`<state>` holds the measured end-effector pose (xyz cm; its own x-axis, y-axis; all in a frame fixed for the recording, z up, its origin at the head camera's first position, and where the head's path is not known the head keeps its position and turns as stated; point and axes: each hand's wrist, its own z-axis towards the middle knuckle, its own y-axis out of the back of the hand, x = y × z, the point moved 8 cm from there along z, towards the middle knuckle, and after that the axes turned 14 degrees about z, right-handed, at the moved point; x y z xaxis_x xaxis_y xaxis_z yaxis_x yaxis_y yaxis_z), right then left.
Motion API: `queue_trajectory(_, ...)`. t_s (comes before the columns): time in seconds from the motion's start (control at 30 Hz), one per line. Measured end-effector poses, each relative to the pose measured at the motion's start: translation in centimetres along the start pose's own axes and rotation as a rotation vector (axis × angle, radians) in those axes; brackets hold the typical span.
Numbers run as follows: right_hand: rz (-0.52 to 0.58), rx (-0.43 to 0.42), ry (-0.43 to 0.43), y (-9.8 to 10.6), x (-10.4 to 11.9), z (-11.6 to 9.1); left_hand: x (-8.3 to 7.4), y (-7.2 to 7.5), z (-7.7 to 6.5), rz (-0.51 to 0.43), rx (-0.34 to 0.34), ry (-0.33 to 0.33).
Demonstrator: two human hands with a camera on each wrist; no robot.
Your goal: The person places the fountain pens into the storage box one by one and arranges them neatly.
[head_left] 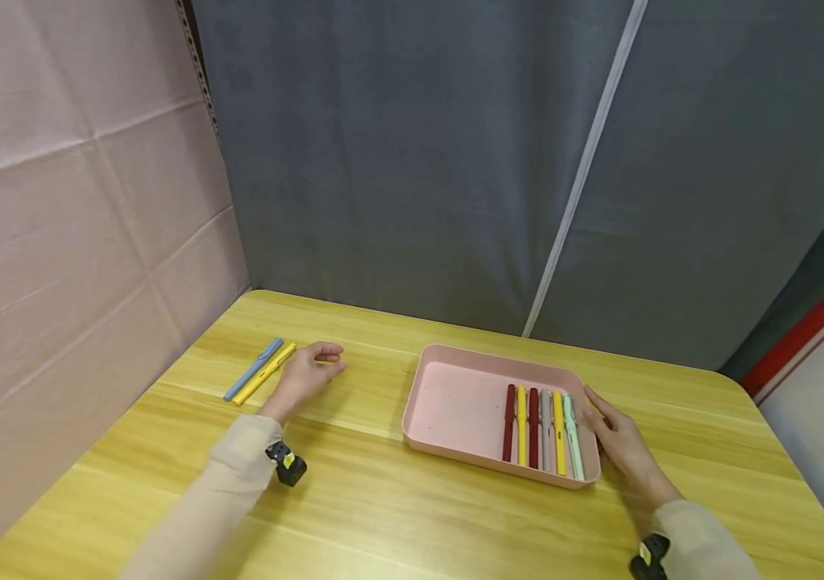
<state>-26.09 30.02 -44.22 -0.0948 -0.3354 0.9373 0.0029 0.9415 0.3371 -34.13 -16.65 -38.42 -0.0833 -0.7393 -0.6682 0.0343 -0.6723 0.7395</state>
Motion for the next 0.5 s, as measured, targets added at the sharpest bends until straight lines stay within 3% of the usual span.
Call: queue_trajectory(0.5,-0.046,0.011,0.002,0.1,0.3,-0.1,2.5,2.0,0.0,0.064,-0.046,0.006)
